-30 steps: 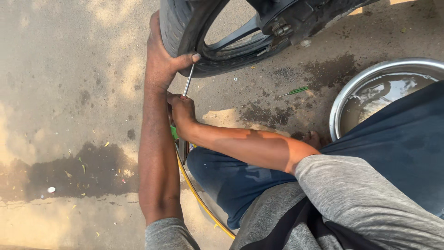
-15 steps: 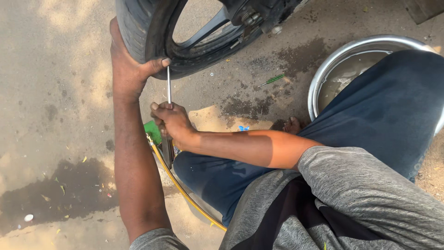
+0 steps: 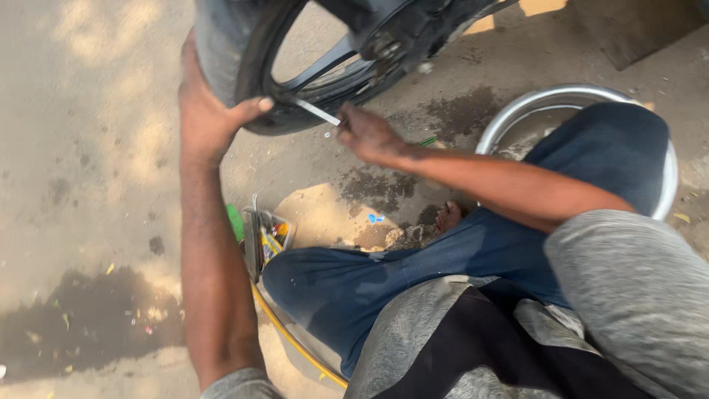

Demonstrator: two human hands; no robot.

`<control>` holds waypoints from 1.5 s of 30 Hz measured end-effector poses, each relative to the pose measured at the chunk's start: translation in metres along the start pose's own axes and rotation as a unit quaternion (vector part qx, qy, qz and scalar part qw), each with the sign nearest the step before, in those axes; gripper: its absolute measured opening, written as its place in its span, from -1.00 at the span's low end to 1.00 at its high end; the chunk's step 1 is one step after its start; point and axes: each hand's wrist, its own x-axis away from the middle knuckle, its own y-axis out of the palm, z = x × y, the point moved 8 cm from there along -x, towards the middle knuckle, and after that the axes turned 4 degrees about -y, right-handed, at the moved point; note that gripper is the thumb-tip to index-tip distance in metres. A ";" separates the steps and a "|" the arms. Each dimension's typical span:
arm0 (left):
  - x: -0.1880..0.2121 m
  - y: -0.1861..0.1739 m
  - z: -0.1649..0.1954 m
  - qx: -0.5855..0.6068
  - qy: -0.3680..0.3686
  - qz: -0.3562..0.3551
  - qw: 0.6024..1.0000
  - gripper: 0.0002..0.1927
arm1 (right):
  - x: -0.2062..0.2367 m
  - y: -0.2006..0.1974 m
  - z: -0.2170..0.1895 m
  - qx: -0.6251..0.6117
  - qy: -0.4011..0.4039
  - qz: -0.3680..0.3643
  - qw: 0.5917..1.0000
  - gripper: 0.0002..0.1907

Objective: The person removes a motorcycle tire, inflates the inner tube, submerges it in water to locate a leak, and then reassembles the tire onto the wheel using a tire lever. The person secures the tire bead and ensures the tube is properly seated inside the tire.

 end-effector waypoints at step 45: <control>-0.004 0.001 0.022 -0.087 0.025 0.024 0.996 0.01 | -0.057 0.174 -0.013 -0.227 0.066 0.268 0.934 -0.71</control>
